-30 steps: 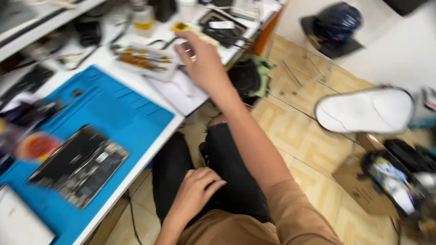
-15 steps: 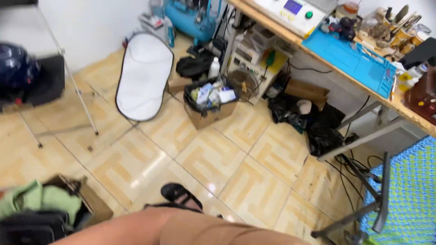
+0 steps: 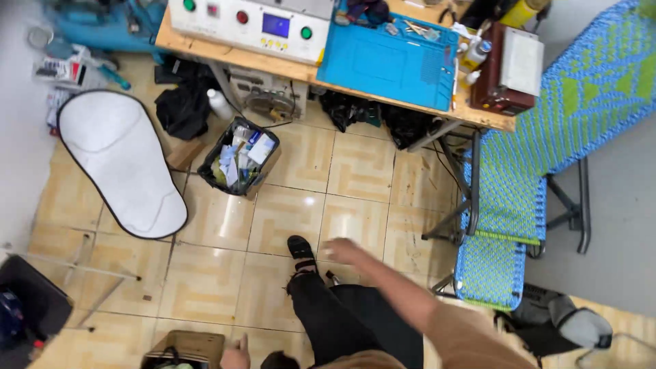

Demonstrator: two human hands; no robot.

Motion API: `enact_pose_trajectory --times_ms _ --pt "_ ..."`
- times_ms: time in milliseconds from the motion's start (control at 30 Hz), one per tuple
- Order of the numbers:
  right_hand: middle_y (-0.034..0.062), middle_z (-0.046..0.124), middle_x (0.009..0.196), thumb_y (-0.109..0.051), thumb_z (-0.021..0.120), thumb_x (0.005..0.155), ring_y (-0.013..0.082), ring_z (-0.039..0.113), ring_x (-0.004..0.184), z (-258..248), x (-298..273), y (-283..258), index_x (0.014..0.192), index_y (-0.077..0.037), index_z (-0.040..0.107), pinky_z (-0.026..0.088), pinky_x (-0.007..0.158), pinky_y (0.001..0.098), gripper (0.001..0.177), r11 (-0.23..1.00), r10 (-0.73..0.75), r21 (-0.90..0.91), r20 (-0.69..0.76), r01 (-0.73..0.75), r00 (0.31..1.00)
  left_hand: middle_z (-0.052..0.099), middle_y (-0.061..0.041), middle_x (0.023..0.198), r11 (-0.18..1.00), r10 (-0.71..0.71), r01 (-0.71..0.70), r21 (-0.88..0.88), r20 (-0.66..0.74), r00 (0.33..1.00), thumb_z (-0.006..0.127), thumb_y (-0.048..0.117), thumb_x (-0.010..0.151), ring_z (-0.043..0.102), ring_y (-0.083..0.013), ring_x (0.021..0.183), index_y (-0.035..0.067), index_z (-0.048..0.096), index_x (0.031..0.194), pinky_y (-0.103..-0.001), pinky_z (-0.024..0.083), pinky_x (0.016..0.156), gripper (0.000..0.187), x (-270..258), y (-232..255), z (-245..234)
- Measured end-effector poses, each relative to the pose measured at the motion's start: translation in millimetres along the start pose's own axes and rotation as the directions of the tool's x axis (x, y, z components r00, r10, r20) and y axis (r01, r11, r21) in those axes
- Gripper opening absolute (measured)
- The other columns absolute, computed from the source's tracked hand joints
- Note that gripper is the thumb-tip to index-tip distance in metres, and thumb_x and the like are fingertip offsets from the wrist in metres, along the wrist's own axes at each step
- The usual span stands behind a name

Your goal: Repairing a smartphone by removing screws and manipulating internal components on a workbench.

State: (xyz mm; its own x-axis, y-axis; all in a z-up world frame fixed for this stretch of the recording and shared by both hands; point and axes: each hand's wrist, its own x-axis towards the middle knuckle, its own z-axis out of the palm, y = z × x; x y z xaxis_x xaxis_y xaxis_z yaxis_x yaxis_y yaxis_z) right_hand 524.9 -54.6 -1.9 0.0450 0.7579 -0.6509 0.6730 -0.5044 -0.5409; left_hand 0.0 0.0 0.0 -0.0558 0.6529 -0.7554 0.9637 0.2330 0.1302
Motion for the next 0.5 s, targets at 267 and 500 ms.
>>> enact_pose_trajectory --times_ms 267,500 --pt "0.0105 0.086 0.148 -0.057 0.073 0.106 0.0366 0.081 0.135 -104 -476 201 0.154 -0.027 0.077 0.063 0.109 0.0484 0.057 0.526 0.85 0.105 -0.069 -0.844 0.522 0.079 -0.011 0.084 0.938 0.323 -0.334 -0.089 -0.119 0.939 0.068 0.052 0.112 0.072 -0.0334 0.083 0.007 0.074 0.089 -0.046 0.054 0.087 0.051 58 211 -200" --pt "0.0087 0.091 0.127 -0.04 0.078 0.105 0.0264 0.085 0.119 -193 -390 58 0.129 -0.017 0.088 0.063 0.106 0.042 0.035 0.618 0.783 0.445 -0.281 -0.648 0.554 0.079 -0.011 0.088 0.933 0.227 -0.195 -0.301 0.074 0.971 0.085 0.047 0.102 0.062 -0.0219 0.068 0.006 0.077 0.096 -0.039 0.05 0.063 0.042 64 290 -268"
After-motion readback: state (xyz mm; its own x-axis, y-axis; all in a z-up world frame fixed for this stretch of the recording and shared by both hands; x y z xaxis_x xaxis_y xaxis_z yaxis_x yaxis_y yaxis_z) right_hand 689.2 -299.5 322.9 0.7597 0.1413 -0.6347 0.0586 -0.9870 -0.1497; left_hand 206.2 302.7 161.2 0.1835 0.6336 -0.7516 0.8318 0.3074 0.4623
